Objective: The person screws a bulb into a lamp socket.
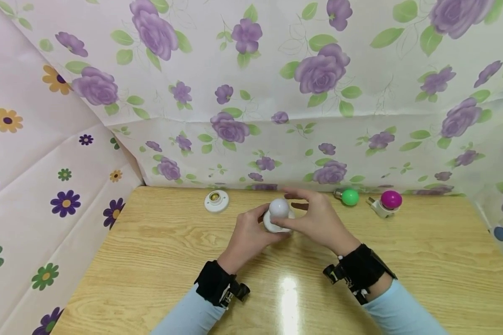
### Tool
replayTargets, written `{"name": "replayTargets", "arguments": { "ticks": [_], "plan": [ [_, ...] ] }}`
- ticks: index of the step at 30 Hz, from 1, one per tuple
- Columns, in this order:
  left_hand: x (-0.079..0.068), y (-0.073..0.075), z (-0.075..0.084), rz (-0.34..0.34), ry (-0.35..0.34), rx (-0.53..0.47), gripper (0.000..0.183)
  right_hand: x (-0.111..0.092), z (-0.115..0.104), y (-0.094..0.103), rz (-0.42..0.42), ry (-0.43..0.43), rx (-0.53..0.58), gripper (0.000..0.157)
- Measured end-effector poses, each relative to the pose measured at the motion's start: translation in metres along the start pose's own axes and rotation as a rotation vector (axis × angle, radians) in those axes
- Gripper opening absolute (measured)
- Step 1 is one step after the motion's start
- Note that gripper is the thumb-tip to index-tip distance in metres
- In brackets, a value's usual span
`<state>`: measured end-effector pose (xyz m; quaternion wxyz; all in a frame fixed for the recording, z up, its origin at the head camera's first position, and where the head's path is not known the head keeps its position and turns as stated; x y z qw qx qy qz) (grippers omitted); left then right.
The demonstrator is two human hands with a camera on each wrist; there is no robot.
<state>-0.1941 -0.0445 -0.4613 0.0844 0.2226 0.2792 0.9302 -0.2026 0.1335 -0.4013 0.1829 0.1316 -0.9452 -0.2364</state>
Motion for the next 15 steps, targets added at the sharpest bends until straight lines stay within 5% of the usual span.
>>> {"name": "replayTargets", "arguments": {
  "ticks": [6,15],
  "plan": [
    [0.0,0.002,-0.001,-0.003,0.001,-0.01,0.054,0.0,-0.02,0.005,-0.101,0.019,0.041,0.047],
    [-0.001,0.002,-0.002,-0.021,-0.005,-0.012,0.057,0.003,0.003,0.001,-0.2,0.016,0.024,0.051]
  ]
}}
Point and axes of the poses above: each hand's wrist, its own x-axis towards the middle knuckle, its own y-axis out of the back of the hand, z = x × y, the point moved 2 cm from there along x, towards the middle knuckle, and after that the axes turned 4 degrees about -y, right-handed, at the moved point
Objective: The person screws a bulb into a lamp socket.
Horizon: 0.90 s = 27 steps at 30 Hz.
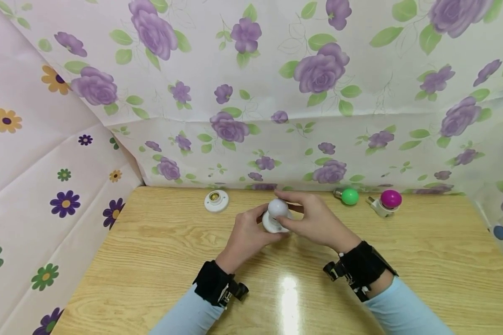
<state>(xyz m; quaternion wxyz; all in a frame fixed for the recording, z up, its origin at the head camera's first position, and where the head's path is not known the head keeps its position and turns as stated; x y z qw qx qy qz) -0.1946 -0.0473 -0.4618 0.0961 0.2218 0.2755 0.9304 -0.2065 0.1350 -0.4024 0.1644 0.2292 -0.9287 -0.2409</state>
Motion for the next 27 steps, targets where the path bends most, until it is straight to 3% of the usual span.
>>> {"name": "replayTargets", "arguments": {
  "ticks": [9,15,22,27],
  "plan": [
    [0.001,-0.002,0.0,0.001,-0.003,0.01,0.059,0.0,0.003,-0.001,-0.013,-0.014,0.028,0.047],
    [0.001,-0.002,0.0,0.006,-0.001,0.007,0.059,-0.001,0.001,-0.002,0.059,-0.058,0.056,0.044],
    [0.001,-0.003,-0.001,0.008,0.002,0.019,0.059,-0.004,-0.025,-0.005,0.155,-0.059,0.076,0.04],
    [0.001,-0.003,-0.001,0.008,0.009,0.019,0.06,-0.005,-0.031,-0.001,0.185,-0.054,0.039,0.047]
  ]
}}
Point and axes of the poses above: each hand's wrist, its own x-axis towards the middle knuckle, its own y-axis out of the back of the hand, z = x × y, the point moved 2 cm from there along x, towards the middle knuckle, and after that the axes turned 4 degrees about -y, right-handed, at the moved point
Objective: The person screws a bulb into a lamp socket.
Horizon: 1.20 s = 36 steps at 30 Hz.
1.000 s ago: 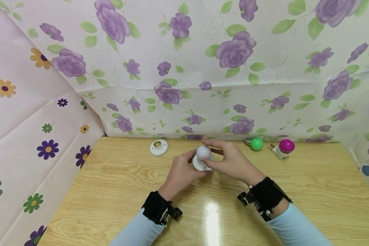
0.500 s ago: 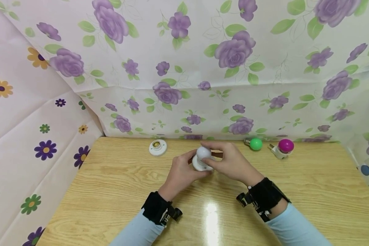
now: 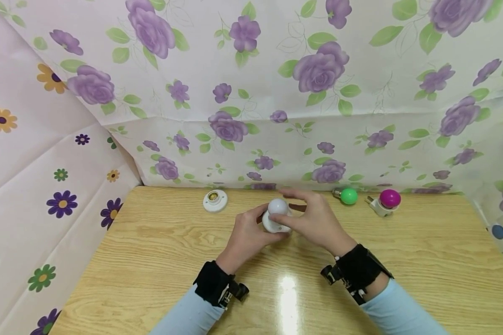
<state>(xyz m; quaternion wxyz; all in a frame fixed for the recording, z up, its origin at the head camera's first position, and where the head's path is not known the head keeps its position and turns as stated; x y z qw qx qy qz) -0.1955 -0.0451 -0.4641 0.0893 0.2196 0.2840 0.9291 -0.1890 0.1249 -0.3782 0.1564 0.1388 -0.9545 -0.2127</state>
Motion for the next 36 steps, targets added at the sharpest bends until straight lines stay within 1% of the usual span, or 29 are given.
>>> {"name": "replayTargets", "arguments": {
  "ticks": [3,5,8,12,15,18,22,25,32,36],
  "plan": [
    [0.0,0.001,0.0,0.006,0.006,-0.007,0.061,0.001,-0.002,0.004,-0.012,0.031,-0.003,0.051],
    [0.0,0.001,0.0,0.011,0.006,-0.001,0.061,0.003,-0.002,0.006,-0.042,0.054,-0.003,0.053],
    [0.0,0.001,-0.001,0.012,0.004,0.008,0.06,0.002,-0.006,0.006,-0.094,0.052,-0.002,0.051],
    [0.0,0.001,0.0,0.005,-0.007,0.008,0.059,0.001,-0.005,0.004,-0.159,0.02,-0.007,0.049],
    [0.0,0.001,0.0,0.0,-0.013,-0.004,0.058,0.002,0.001,0.003,-0.189,0.01,-0.002,0.047],
    [0.0,0.0,0.0,-0.004,-0.014,-0.006,0.06,0.004,0.014,0.001,-0.196,0.001,0.022,0.046],
    [-0.001,0.0,0.0,-0.008,-0.016,-0.003,0.059,0.005,0.03,0.0,-0.184,-0.009,0.055,0.045],
    [-0.001,-0.001,0.0,-0.007,-0.015,0.0,0.059,0.006,0.037,-0.002,-0.159,-0.008,0.077,0.044],
    [0.0,0.0,0.002,-0.006,-0.015,0.017,0.057,0.005,0.038,-0.007,-0.02,-0.001,0.074,0.04],
    [0.0,0.001,0.003,-0.007,-0.013,0.017,0.057,0.004,0.037,-0.009,0.024,-0.003,0.051,0.039]
  ]
}}
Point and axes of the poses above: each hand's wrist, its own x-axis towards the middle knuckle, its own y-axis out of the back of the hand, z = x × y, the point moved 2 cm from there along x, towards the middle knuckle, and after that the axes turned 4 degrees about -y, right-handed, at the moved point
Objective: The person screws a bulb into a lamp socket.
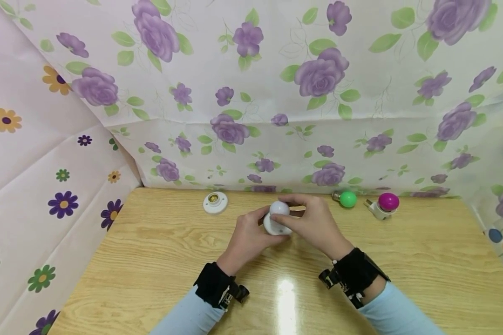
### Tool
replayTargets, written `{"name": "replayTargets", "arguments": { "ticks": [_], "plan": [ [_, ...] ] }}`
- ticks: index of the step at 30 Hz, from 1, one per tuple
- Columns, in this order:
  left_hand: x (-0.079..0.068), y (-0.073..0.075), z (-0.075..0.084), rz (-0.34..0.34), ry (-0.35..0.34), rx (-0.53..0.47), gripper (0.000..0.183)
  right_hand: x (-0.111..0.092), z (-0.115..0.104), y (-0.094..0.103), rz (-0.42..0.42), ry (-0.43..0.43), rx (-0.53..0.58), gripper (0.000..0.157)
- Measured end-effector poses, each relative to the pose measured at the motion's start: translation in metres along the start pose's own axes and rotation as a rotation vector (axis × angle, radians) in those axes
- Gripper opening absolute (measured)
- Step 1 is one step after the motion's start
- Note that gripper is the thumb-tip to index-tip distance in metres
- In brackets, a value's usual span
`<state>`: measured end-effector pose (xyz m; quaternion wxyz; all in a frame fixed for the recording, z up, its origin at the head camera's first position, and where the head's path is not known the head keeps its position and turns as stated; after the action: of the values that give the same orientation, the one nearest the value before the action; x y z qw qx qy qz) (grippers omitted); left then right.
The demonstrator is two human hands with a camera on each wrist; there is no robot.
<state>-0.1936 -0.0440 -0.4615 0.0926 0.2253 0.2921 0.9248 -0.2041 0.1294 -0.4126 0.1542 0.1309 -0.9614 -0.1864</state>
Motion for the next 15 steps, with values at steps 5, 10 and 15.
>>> {"name": "replayTargets", "arguments": {
  "ticks": [5,10,15],
  "plan": [
    [-0.001,0.0,0.0,0.0,0.012,-0.005,0.06,-0.001,-0.005,0.004,0.03,-0.007,-0.04,0.044],
    [0.0,0.002,-0.002,0.007,0.017,-0.018,0.06,0.001,-0.022,0.012,-0.032,-0.008,-0.009,0.048],
    [0.0,0.002,-0.002,0.002,0.015,-0.017,0.059,0.002,-0.02,0.012,-0.155,-0.017,-0.007,0.048]
  ]
}}
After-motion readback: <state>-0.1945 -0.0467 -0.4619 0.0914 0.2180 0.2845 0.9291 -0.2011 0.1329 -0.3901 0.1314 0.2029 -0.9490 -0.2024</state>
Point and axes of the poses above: each hand's wrist, its own x-axis towards the middle knuckle, its own y-axis out of the back of the hand, z = x × y, the point moved 2 cm from there along x, towards the middle knuckle, and after that the axes turned 4 degrees about -y, right-handed, at the moved point
